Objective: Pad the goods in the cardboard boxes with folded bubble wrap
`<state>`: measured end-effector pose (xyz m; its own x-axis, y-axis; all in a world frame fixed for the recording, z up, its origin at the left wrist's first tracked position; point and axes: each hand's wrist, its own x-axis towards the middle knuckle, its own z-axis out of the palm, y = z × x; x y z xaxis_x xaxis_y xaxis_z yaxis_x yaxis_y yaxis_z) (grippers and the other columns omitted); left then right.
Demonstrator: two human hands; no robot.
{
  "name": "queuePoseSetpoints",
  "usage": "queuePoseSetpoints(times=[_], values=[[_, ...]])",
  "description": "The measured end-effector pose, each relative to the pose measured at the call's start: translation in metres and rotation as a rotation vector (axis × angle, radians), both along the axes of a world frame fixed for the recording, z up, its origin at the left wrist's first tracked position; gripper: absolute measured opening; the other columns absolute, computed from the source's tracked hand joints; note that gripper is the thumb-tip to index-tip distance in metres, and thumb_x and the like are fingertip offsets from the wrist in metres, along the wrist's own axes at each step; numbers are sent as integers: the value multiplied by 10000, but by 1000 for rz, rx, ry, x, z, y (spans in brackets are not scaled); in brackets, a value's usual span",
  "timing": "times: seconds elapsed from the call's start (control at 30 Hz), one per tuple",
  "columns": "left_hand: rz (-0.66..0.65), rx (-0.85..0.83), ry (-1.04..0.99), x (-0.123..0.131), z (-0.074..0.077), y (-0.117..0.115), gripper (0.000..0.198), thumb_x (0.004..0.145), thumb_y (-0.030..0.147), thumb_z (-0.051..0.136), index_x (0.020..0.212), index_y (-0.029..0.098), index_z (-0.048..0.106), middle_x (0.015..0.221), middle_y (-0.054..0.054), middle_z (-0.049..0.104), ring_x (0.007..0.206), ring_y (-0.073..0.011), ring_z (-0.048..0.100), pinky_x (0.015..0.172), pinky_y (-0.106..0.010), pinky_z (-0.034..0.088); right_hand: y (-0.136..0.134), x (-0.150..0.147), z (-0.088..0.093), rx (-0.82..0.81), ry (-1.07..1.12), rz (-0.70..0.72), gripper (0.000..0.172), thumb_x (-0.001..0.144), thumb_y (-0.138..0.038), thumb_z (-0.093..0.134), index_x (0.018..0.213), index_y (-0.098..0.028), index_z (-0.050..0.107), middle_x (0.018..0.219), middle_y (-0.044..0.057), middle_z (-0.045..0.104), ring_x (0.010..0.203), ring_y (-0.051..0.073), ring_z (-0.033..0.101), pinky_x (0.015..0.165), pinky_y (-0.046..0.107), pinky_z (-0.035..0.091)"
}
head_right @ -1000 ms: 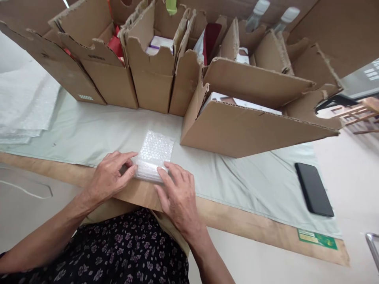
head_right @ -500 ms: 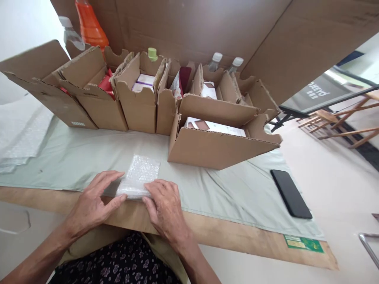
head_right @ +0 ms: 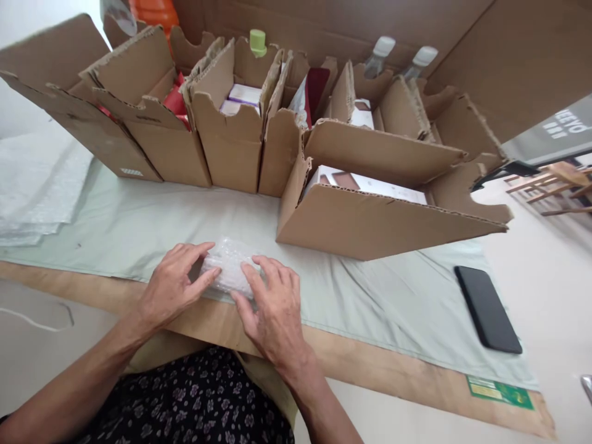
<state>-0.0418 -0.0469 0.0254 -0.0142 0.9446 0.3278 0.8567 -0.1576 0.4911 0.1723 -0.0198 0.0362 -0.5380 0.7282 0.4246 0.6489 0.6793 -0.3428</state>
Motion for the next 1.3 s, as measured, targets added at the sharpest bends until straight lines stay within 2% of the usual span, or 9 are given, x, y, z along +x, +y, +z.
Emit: queuePoseSetpoints(times=[0.13, 0.3, 0.5, 0.63, 0.73, 0.83, 1.0, 1.17, 1.3], values=[[52, -4, -24, 3, 0, 3, 313, 981, 333, 614, 1232, 153, 660, 971, -97, 734, 907, -274, 671, 844, -464, 559, 3, -7, -4, -13, -109, 77, 366, 977, -254, 637, 1336, -186, 621, 1334, 149, 706, 1234, 341, 621, 981, 500, 482], [181, -106, -585, 1, 12, -19, 488, 949, 411, 657, 1371, 173, 598, 1218, -140, 728, 1039, -262, 719, 817, -408, 628, 10, -7, -9, -139, 172, -77, 243, 1008, -249, 605, 1237, -217, 677, 1130, 89, 781, 1035, 265, 702, 909, 431, 530], [-155, -469, -1214, 26, 23, -39, 435, 975, 385, 666, 1364, 191, 639, 1379, -138, 708, 1284, -288, 673, 1132, -481, 540, -16, -7, 5, -548, 515, -168, 247, 1002, -389, 624, 1204, -261, 687, 1066, 34, 776, 897, 207, 710, 767, 325, 572], [-167, -435, -1406, 47, 23, -41, 402, 970, 423, 691, 1299, 194, 664, 1354, -116, 718, 1285, -292, 661, 1121, -448, 533, -37, -10, 5, -623, 616, -69, 205, 1019, -377, 593, 1176, -289, 691, 1193, 39, 733, 1087, 217, 695, 945, 367, 569], [-104, -420, -1369, 50, 25, -43, 399, 937, 384, 733, 1281, 194, 662, 1265, -92, 752, 1218, -264, 690, 1066, -381, 544, -40, 2, 4, -579, 593, -45, 251, 990, -414, 644, 1216, -313, 683, 1372, 58, 648, 1315, 262, 598, 1134, 464, 475], [-94, -392, -1125, 46, 32, -46, 292, 909, 279, 733, 1191, 215, 690, 1129, -40, 773, 1055, -207, 715, 938, -303, 556, -37, 23, 10, -653, 563, 33, 533, 954, -551, 676, 1433, -343, 567, 1472, 74, 593, 1377, 284, 559, 1164, 483, 459], [-262, -372, -725, 47, 39, -49, 266, 837, 116, 643, 1074, 226, 694, 964, 17, 725, 859, -151, 669, 790, -256, 518, -30, 47, 36, -715, 428, 204, 929, 846, -690, 752, 1617, -350, 361, 1591, 93, 520, 1382, 288, 570, 1168, 456, 464], [-350, -402, -625, 50, 37, -48, 217, 811, 131, 616, 994, 213, 698, 904, 16, 707, 838, -153, 659, 780, -256, 500, -29, 52, 53, -659, 230, 198, 399, 918, -341, 769, 1299, -283, 667, 1240, 32, 758, 1142, 207, 704, 1009, 334, 536], [-369, -508, -650, 50, 38, -44, 218, 799, 141, 623, 973, 227, 720, 899, 32, 714, 827, -140, 652, 756, -237, 481, -32, 53, 57, -653, 255, 116, 249, 897, -264, 746, 1143, -247, 712, 1002, -3, 783, 882, 159, 725, 808, 258, 555]])
